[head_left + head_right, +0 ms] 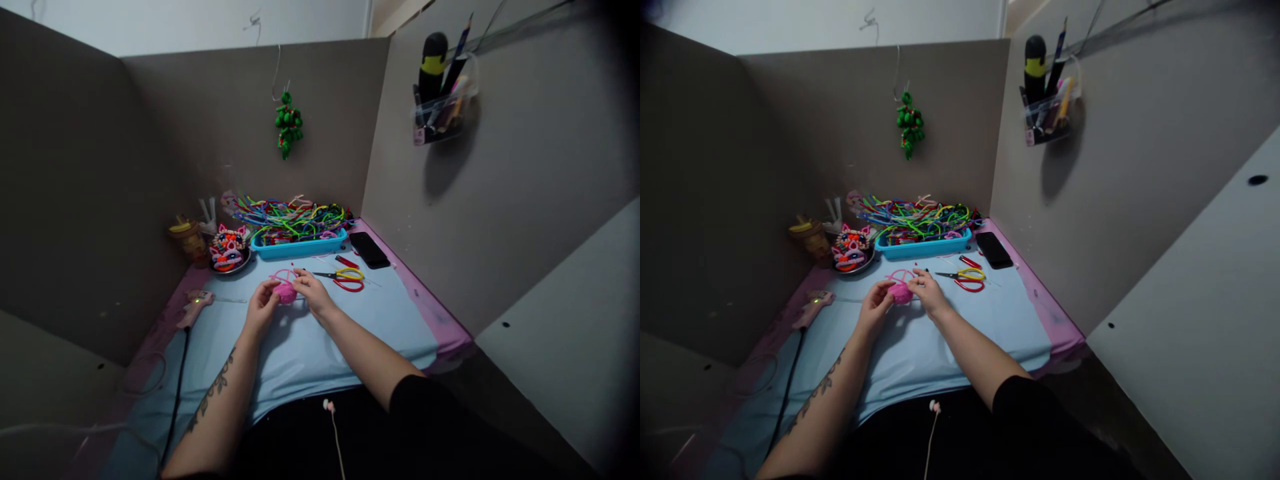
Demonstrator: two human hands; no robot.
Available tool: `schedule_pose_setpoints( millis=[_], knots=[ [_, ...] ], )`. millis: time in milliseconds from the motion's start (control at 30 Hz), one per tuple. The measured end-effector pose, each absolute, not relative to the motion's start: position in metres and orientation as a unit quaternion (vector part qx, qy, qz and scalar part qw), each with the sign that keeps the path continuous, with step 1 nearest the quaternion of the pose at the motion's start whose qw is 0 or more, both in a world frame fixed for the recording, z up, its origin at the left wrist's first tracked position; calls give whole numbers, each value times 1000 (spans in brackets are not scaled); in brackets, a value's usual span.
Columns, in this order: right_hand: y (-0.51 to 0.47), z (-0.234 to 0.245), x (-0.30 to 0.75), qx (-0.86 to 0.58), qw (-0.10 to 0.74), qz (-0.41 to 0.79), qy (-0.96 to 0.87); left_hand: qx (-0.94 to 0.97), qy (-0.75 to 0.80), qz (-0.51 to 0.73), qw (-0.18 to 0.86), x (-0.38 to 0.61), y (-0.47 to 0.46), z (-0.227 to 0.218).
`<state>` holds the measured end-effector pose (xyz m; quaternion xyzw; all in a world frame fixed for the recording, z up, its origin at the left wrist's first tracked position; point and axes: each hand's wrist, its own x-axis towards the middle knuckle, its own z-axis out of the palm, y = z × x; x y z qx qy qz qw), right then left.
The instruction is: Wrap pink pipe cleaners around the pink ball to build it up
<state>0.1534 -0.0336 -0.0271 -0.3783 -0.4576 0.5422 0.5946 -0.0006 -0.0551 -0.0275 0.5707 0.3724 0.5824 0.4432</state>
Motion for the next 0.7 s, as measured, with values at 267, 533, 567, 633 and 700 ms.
schedule_pose_setpoints(
  millis=[267,533,567,633,700],
  knots=[
    [-36,-24,154,-379,595,551,-446,623,371,553,411,-3,-57,-28],
    [-32,-27,158,-357,575,599,-428,643,369,529,412,-6,-54,-24],
    [-32,-28,157,-353,573,605,-426,643,371,528,413,-5,-54,-24],
    [-32,-29,155,-345,570,618,-418,638,376,531,412,-5,-54,-23],
    [-31,-31,153,-335,572,630,-405,625,387,546,402,-4,-54,-23]
  ],
)
